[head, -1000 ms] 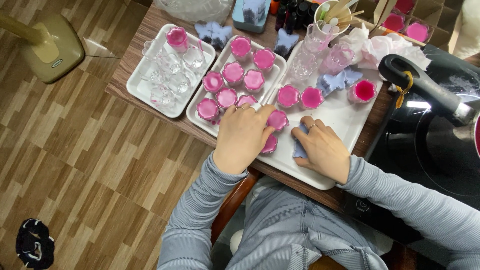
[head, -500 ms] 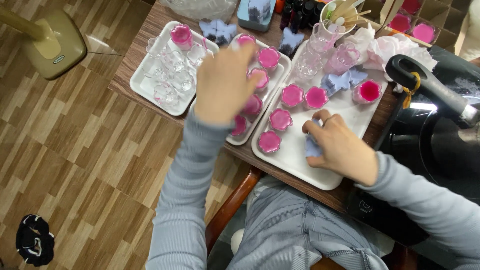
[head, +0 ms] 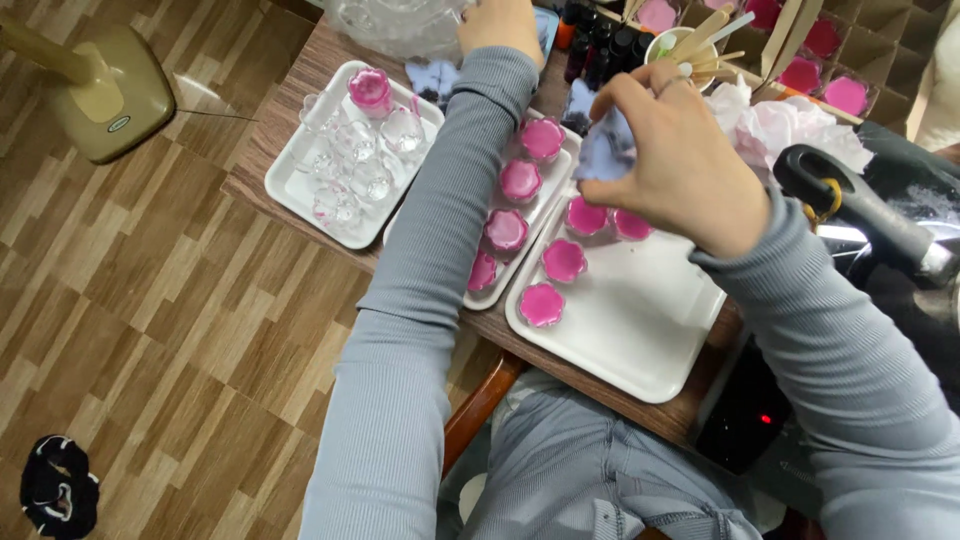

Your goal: Pouring melted red wax into flower-shaped molds.

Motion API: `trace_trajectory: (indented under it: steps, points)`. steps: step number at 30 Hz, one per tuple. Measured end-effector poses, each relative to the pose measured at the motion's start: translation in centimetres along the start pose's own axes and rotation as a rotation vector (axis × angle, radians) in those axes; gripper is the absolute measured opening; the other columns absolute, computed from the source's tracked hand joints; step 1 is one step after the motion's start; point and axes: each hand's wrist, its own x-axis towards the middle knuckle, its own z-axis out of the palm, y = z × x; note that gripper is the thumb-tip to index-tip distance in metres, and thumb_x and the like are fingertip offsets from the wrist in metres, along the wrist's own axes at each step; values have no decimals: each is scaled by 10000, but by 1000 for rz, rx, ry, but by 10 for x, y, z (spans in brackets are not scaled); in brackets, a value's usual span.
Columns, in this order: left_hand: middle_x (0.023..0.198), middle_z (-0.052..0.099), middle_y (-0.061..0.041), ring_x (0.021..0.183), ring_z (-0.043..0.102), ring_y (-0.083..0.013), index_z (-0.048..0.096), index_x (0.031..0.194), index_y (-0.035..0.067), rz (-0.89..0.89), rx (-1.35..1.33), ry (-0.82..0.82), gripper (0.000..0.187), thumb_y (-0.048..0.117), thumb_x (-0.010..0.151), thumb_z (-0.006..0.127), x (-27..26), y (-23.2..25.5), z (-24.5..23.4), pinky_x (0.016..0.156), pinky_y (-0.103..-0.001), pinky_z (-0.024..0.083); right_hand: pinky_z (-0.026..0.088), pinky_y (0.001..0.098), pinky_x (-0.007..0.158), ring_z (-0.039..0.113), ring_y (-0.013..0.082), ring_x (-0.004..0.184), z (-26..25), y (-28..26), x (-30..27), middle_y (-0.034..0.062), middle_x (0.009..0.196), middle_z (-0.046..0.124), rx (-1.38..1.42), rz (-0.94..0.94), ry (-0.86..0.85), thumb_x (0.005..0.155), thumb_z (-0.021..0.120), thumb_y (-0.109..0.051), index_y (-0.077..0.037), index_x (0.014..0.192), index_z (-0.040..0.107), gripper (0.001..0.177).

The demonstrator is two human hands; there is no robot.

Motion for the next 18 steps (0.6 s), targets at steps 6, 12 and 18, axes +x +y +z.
trace_trajectory:
  steps: [6,12,18]
  points:
    - [1179,676,-146,1070,673,-374,586,1194,102,-82,-80,-163,561,191,697,830,3,0,-13,835,-446,576,484,488,957,547,427,1110,25,29,36,235,1209,555,-36,37,89,722,895,-218,-42,1198,615,580]
    - [1093,708,-157,1014,700,-374,632,1104,85,-66,-137,-66,399,173,752,799,24,-20,32,823,-464,581,474,515,953,528,459,1107,50,51,64,263,1195,551,-65,61,141,661,934,-261,-26,1164,607,645]
    - [941,738,-174,886,718,-368,736,918,104,-41,-143,-8,217,200,729,781,41,-26,42,752,-462,581,478,517,940,536,460,1089,88,87,88,273,1164,557,-126,83,139,642,912,-237,-5,1160,604,645]
